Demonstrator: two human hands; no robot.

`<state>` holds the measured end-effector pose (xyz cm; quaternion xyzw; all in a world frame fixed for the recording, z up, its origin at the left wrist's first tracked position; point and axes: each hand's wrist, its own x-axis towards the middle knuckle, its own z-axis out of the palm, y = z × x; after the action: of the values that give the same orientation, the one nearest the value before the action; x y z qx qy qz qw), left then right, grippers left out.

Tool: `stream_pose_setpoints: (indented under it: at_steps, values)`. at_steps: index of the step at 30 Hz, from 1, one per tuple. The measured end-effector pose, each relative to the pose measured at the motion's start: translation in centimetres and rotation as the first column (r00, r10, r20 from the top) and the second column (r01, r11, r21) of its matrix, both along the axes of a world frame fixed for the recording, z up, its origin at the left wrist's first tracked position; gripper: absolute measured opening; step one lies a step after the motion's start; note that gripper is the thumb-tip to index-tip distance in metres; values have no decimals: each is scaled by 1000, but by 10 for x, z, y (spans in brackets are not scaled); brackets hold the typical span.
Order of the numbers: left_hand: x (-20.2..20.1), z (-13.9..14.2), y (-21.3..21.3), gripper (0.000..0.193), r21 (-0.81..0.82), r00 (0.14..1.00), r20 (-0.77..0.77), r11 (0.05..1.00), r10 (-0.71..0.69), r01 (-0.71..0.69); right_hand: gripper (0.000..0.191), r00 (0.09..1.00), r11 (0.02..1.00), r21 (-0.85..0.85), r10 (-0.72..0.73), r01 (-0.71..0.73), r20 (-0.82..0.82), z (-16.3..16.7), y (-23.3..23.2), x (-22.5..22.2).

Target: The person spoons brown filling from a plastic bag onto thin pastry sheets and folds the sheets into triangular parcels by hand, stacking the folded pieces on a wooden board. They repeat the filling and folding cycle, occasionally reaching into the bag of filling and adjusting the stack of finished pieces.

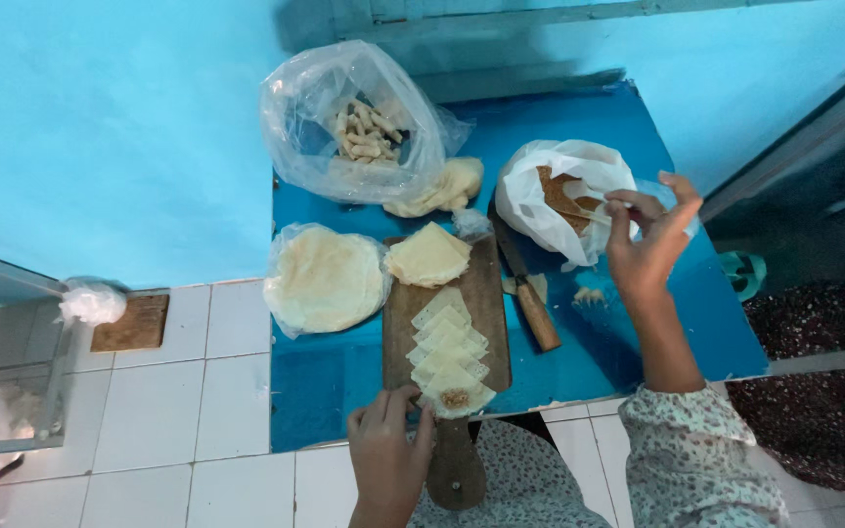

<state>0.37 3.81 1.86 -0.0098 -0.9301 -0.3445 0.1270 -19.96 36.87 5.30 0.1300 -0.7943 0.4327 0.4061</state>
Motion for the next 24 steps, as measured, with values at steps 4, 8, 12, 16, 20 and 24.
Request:
stream_pose_setpoints:
  at_steps: [4,8,12,16,20,24]
  values:
    - [-1,1,1,20,2,996,85,1000,11,-11,54,996,986,-140,89,-86,14,-13,0,-11]
    - [-1,0,2,22,-6,1000,19,1000,2,-2,52,989,944,-296,144,-147,-33,-21,13,-10]
    - [2,-3,3,23,-12,999,-48,1000,6,-7,55,979,878,-432,192,-205,-74,-21,21,0]
    - [7,-4,3,27,-10,995,-95,1000,4,-5,59,987,851,-500,145,-161,-72,-17,23,36]
    - [13,-9,1,24,11,995,-99,1000,0,1,56,976,845,-492,209,-211,-59,-21,8,103]
    - [17,-15,-4,20,45,992,-122,999,13,-7,56,940,736,-629,341,-252,22,-39,-25,158]
